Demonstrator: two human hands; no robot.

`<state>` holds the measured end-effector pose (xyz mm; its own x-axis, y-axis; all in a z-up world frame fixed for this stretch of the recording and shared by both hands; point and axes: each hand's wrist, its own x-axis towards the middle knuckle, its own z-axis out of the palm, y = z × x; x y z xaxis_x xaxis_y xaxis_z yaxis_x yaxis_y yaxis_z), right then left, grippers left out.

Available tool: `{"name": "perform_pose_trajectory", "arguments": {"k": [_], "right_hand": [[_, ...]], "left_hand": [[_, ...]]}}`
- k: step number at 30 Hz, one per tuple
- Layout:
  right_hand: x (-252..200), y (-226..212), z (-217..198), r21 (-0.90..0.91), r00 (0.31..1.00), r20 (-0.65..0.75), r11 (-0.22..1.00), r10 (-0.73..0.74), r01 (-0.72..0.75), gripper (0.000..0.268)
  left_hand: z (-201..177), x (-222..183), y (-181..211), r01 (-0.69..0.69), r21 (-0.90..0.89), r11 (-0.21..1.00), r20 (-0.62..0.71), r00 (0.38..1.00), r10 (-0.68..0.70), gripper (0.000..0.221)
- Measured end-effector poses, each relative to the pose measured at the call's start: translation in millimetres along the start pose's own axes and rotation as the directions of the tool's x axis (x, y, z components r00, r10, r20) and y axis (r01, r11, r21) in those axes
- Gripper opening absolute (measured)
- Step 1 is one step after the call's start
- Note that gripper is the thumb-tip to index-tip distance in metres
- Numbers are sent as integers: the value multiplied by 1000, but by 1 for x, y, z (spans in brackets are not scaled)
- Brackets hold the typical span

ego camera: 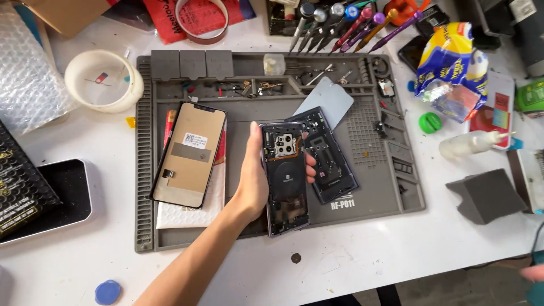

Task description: Disassembling a smartphone by removing internal screws and prying up components on a repair bench.

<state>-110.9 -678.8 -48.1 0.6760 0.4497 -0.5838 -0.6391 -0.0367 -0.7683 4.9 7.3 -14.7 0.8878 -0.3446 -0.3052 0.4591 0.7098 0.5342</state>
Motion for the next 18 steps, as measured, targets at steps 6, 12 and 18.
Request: {"name": "perform_pose_trajectory", "arguments": {"k": [6, 12, 18], "right_hand": [[179, -170, 404, 206, 688, 182, 712, -702, 672, 17], [241, -193, 407, 190, 796, 159, 809, -584, 556, 30], [266, -189, 434, -913, 446, 246, -51, -861, 406, 29]], "left_hand": [[6, -8, 9, 45, 23, 999, 58, 997, -46, 92], [0, -8, 6, 53, -7, 999, 117, 992, -52, 93], [9, -12, 13, 55, 70, 996, 52, 997, -58, 95]]}}
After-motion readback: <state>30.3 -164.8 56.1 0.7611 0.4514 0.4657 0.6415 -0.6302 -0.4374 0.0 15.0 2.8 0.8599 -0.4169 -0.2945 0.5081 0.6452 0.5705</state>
